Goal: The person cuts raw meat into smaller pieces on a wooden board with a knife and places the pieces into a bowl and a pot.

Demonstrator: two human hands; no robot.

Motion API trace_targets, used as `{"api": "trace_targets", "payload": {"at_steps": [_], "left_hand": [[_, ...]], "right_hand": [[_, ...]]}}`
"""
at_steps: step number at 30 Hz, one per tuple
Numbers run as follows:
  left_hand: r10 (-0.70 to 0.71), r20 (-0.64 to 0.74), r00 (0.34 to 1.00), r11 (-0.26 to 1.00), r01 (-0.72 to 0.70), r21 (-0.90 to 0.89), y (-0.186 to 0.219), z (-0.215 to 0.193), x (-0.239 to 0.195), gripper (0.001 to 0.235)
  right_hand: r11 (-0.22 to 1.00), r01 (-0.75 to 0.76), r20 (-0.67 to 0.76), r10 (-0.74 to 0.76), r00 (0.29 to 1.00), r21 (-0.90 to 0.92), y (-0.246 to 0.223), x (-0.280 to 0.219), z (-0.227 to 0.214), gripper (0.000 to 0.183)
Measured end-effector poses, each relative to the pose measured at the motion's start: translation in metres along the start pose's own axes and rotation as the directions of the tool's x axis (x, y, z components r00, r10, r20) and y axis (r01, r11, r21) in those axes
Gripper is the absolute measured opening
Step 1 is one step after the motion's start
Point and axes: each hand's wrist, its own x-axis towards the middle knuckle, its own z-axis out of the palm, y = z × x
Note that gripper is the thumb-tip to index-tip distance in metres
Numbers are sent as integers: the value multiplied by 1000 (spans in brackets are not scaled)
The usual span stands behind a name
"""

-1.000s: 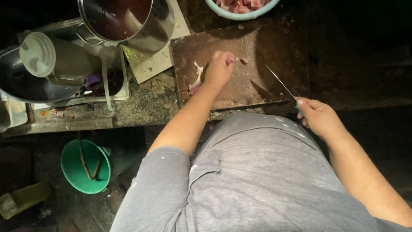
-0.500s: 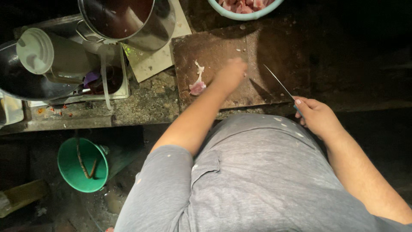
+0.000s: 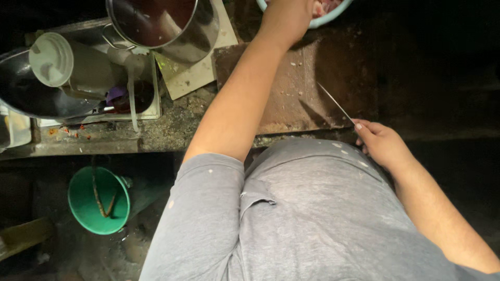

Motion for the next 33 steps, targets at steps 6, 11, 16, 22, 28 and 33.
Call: {"api": "trace_targets", "payload": {"at_steps": [6, 11, 16, 22, 28, 33], "left_hand": [[188, -616, 765, 908, -375, -189, -55, 13, -54, 35], [-146, -295, 944, 965, 70, -255, -122, 11, -121, 32], [-306, -285, 908, 948, 262, -183, -161, 20, -181, 32], [-233, -90, 968, 969, 239, 65, -138, 54, -216, 48], [-3, -169, 986, 985, 32, 169, -147, 87, -213, 37], [-45, -232, 972, 997, 57, 45, -173, 89, -204, 39]], "right_hand": [[980, -77, -54, 68, 996, -181, -2, -6, -6, 49], [882, -10, -120, -53, 991, -472, -11, -7, -11, 56], [857, 0, -104, -62, 993, -516, -20, -6, -5, 50], [820, 67, -41, -109, 993, -569, -39, 1, 5, 46], [797, 104, -25, -147, 989, -595, -47, 5, 8, 47], [801, 113, -50, -176, 983, -588, -43, 3, 3, 48]]}}
